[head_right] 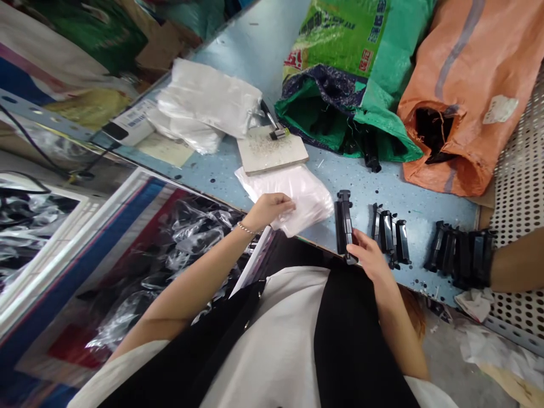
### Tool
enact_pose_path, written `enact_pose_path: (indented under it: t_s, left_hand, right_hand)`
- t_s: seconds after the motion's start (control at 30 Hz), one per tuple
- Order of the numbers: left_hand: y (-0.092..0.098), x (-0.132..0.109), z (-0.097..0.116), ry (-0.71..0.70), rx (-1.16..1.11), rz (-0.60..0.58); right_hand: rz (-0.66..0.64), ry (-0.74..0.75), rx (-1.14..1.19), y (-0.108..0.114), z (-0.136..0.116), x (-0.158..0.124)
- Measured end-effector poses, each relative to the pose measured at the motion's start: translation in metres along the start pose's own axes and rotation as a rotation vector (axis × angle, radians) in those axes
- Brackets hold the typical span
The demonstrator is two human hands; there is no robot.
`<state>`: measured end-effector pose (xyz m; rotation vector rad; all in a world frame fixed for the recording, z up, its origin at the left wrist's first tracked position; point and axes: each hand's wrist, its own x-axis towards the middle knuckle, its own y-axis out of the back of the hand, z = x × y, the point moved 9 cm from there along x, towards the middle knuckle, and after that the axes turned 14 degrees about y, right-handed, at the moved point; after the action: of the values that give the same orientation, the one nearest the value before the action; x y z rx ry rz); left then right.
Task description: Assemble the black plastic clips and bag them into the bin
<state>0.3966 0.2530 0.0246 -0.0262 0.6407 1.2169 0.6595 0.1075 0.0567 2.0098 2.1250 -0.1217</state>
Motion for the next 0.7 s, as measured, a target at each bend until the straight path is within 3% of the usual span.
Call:
enact_pose_path:
  t_s: [0.13, 0.23, 0.33, 0.47, 0.53, 0.63, 0.7]
  left_hand:
    - [-0.004, -0.002, -0.006, -0.015, -0.208, 0.046]
    - [-0.002, -0.009, -0.004, -0.128, -0.070, 0.164]
    - [0.002, -0.026, 0.010, -0.347, 0.248, 0.289]
    - [-0.007, -0.061, 0.029, -0.588, 0.533, 0.405]
    - [-0.027, -0.086, 0.038, -0.726, 0.575, 0.330]
    - [-0.061, -0.125, 0.049, -0.917, 0.546, 0.144]
    - [-0.073, -0.143, 0.054, -0.961, 0.497, 0.073]
  right_hand:
    - [-0.277, -0.104, 0.579, -0.074, 0.000, 0.000]
    - [-0.324, -0.273, 0.848, -0.109, 0.019, 0.006]
    - [-0.237, -0.410, 0.977, -0.113, 0.045, 0.010]
    - [-0.219, -0.425, 1.021, -0.108, 0.053, 0.013]
    - [-0.227, -0.396, 0.994, -0.109, 0.051, 0.017]
    - [-0.104, -0.229, 0.797, -0.099, 0.046, 0.030]
    - [-0.045, -0.108, 0.608, -0.096, 0.035, 0.030]
